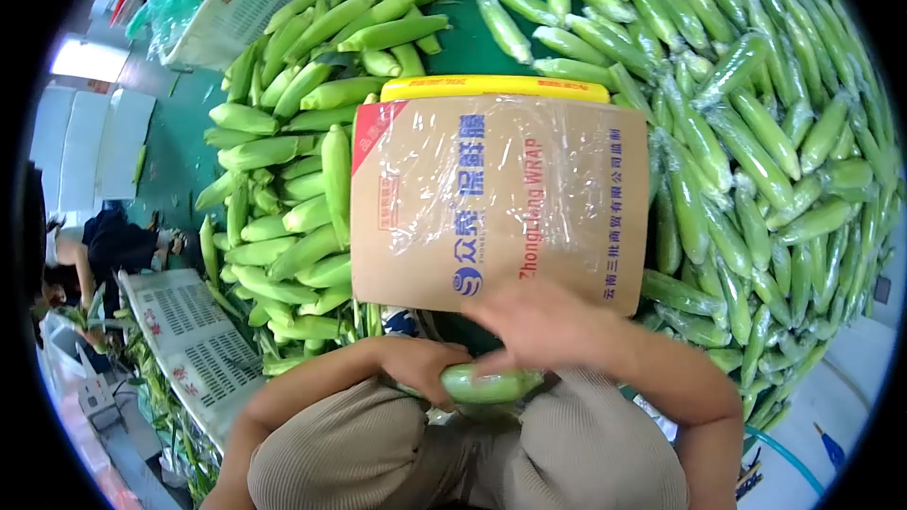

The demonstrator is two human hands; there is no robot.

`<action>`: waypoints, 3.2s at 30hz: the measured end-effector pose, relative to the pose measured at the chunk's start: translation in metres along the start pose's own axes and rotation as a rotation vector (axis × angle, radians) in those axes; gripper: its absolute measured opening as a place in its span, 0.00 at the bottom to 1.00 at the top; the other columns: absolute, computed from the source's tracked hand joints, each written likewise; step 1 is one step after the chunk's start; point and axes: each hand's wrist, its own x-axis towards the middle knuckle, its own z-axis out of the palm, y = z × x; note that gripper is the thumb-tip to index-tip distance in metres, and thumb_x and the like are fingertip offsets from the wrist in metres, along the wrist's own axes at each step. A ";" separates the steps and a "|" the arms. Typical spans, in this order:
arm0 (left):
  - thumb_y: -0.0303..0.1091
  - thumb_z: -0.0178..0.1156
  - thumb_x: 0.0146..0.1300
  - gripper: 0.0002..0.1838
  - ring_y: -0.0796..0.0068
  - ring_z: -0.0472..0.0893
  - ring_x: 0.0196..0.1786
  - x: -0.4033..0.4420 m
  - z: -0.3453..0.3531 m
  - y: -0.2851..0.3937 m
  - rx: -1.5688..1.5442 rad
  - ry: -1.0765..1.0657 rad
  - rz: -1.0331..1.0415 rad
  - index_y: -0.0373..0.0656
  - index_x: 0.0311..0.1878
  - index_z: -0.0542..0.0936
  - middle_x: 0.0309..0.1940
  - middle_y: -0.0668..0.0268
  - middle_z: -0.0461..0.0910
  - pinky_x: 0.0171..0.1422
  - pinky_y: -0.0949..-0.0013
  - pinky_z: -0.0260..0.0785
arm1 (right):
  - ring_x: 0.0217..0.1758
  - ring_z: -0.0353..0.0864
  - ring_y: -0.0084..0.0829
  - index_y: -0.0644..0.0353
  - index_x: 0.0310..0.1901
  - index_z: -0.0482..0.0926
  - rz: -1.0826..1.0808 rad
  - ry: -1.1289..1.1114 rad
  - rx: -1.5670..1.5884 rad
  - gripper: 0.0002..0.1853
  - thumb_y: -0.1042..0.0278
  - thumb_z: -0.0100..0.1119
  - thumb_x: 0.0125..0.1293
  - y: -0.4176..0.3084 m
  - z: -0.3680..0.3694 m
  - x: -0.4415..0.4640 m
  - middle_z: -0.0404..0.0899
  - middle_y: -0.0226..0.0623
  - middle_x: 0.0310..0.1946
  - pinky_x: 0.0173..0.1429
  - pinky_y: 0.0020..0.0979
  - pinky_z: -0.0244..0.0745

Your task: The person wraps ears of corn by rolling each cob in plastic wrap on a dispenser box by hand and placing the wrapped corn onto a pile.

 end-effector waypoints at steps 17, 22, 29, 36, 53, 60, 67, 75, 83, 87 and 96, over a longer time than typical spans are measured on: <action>0.43 0.57 0.79 0.21 0.78 0.72 0.39 -0.011 -0.057 0.060 -0.799 1.377 0.996 0.41 0.65 0.70 0.38 0.70 0.70 0.46 0.71 0.70 | 0.45 0.85 0.31 0.54 0.80 0.58 0.007 0.294 1.652 0.50 0.68 0.76 0.58 0.002 0.053 0.005 0.80 0.39 0.51 0.34 0.30 0.83; 0.27 0.65 0.70 0.12 0.78 0.75 0.48 -0.028 -0.087 -0.002 -0.533 1.813 0.563 0.40 0.55 0.79 0.46 0.71 0.78 0.55 0.72 0.70 | 0.51 0.85 0.37 0.57 0.73 0.71 0.330 0.713 1.641 0.30 0.60 0.63 0.72 0.101 0.083 -0.135 0.82 0.39 0.57 0.51 0.39 0.82; 0.53 0.78 0.54 0.47 0.45 0.75 0.64 -0.050 -0.144 -0.140 0.210 2.037 -0.480 0.34 0.70 0.70 0.55 0.44 0.77 0.69 0.51 0.69 | 0.58 0.80 0.34 0.61 0.70 0.73 0.150 2.154 0.893 0.23 0.64 0.52 0.77 0.272 -0.127 -0.458 0.80 0.39 0.60 0.64 0.37 0.73; 0.37 0.68 0.58 0.36 0.60 0.83 0.50 -0.123 -0.136 -0.145 -1.338 1.312 0.393 0.37 0.70 0.70 0.55 0.52 0.81 0.54 0.53 0.81 | 0.65 0.76 0.33 0.58 0.61 0.81 0.530 0.991 0.378 0.27 0.63 0.74 0.61 0.130 -0.030 -0.142 0.78 0.34 0.64 0.69 0.37 0.72; 0.30 0.73 0.49 0.39 0.55 0.79 0.55 0.016 -0.128 0.077 0.921 1.348 0.082 0.57 0.69 0.76 0.50 0.64 0.79 0.58 0.53 0.74 | 0.43 0.85 0.45 0.61 0.52 0.82 0.321 1.365 0.225 0.10 0.70 0.63 0.72 0.100 0.009 -0.038 0.84 0.41 0.39 0.51 0.42 0.80; 0.34 0.77 0.49 0.42 0.51 0.76 0.58 -0.006 -0.139 0.050 0.862 1.328 0.352 0.50 0.71 0.74 0.57 0.58 0.77 0.63 0.54 0.71 | 0.56 0.77 0.44 0.51 0.62 0.77 0.321 0.846 -0.537 0.37 0.43 0.76 0.53 0.084 -0.032 0.025 0.78 0.37 0.52 0.58 0.46 0.75; 0.39 0.77 0.53 0.34 0.56 0.76 0.51 -0.050 -0.072 -0.017 0.634 1.594 -0.244 0.52 0.66 0.81 0.46 0.61 0.79 0.56 0.57 0.70 | 0.48 0.77 0.42 0.50 0.62 0.77 0.297 0.892 -0.497 0.39 0.42 0.78 0.51 0.108 -0.028 0.031 0.75 0.37 0.43 0.49 0.44 0.76; 0.18 0.61 0.61 0.15 0.53 0.86 0.50 -0.027 -0.063 -0.025 0.472 2.060 0.223 0.43 0.49 0.84 0.47 0.56 0.88 0.57 0.55 0.76 | 0.48 0.80 0.45 0.52 0.63 0.77 0.271 0.566 -0.360 0.39 0.44 0.79 0.51 0.078 -0.038 0.009 0.77 0.40 0.43 0.52 0.44 0.78; 0.55 0.63 0.67 0.34 0.52 0.72 0.72 -0.009 -0.062 0.023 0.888 1.563 -0.022 0.38 0.67 0.77 0.68 0.53 0.75 0.75 0.43 0.62 | 0.58 0.78 0.50 0.58 0.67 0.74 0.222 0.586 -0.382 0.44 0.43 0.78 0.52 0.042 -0.034 0.018 0.74 0.45 0.58 0.61 0.46 0.76; 0.69 0.58 0.66 0.38 0.52 0.69 0.73 -0.010 -0.163 0.042 1.063 1.698 -0.118 0.43 0.63 0.82 0.67 0.55 0.75 0.75 0.40 0.59 | 0.60 0.76 0.44 0.57 0.66 0.74 0.199 0.762 -0.627 0.44 0.43 0.79 0.50 0.061 -0.047 0.038 0.72 0.40 0.58 0.60 0.43 0.76; 0.35 0.63 0.63 0.30 0.59 0.75 0.71 0.010 -0.142 0.063 1.088 1.688 0.179 0.41 0.70 0.74 0.68 0.58 0.76 0.77 0.50 0.62 | 0.63 0.77 0.50 0.61 0.67 0.73 0.197 0.694 -0.264 0.43 0.52 0.81 0.52 0.122 -0.093 0.064 0.76 0.48 0.61 0.67 0.45 0.74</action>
